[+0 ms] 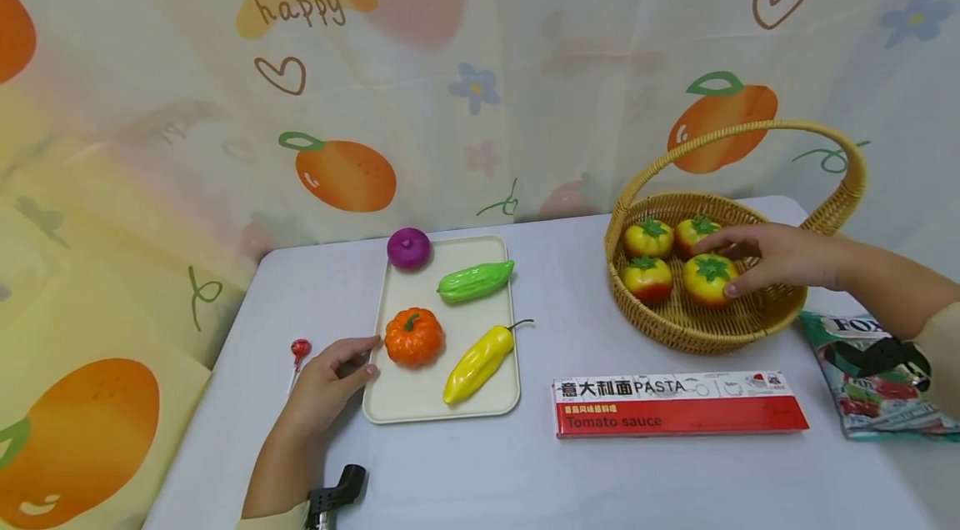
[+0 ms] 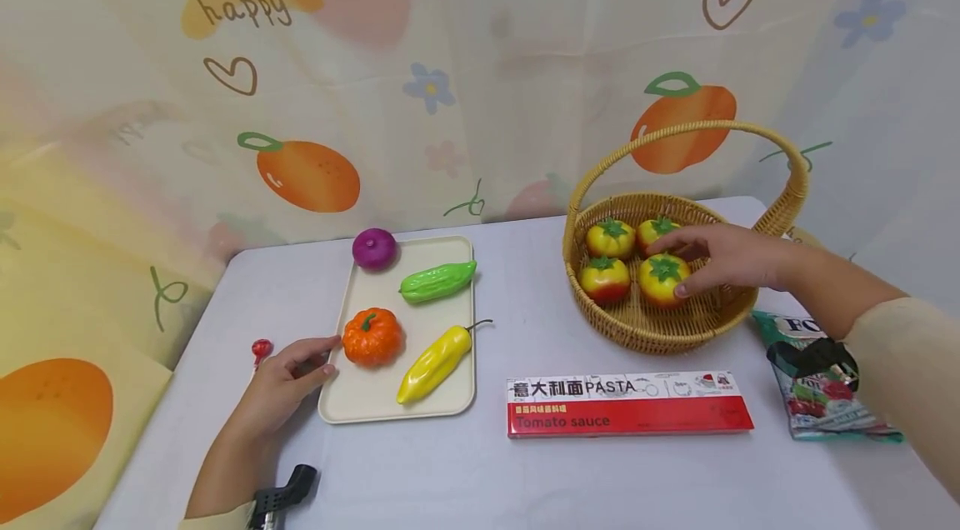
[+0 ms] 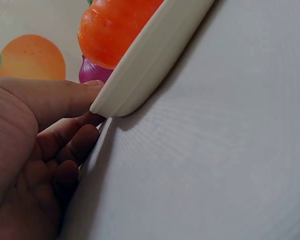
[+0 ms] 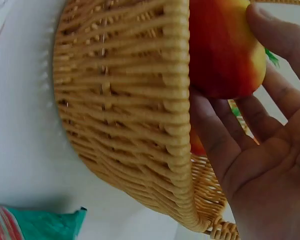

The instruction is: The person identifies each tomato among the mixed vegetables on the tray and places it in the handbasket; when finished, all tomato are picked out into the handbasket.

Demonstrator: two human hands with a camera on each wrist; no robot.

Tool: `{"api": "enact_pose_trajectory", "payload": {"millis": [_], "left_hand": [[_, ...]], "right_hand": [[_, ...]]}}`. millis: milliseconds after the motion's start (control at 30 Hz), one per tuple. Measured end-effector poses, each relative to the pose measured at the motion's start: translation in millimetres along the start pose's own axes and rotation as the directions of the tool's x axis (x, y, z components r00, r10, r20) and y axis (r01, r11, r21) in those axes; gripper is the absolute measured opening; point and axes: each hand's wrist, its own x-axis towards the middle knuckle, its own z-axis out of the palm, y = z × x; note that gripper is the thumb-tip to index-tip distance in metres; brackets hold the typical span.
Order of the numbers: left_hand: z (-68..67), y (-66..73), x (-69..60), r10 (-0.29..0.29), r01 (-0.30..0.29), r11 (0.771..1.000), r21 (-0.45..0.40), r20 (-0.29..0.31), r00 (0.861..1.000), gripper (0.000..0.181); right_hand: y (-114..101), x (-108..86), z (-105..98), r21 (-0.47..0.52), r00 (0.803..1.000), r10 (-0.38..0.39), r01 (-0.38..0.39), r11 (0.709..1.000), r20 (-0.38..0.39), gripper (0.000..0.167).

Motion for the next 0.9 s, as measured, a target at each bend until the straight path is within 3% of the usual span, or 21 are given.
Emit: {"api": "enact_pose_trajectory", "payload": {"millis": [533, 900], "left_hand": [[0.5, 0.1, -0.4, -0.005, 0.005, 1.000, 0.007, -0.009, 1.000, 0.043], [1.4, -1.1, 2.0, -0.022, 0.022, 0.999, 0.025, -0.015, 1.000, 0.043]], "right_hand": [[1, 17.9, -4, 0.033, 0.992, 0.009, -0.014, 0.999, 0.125, 0.071], [2, 15.1, 6, -0.085, 0.995, 0.018, -0.010, 0.996, 0.096, 0.066]]}}
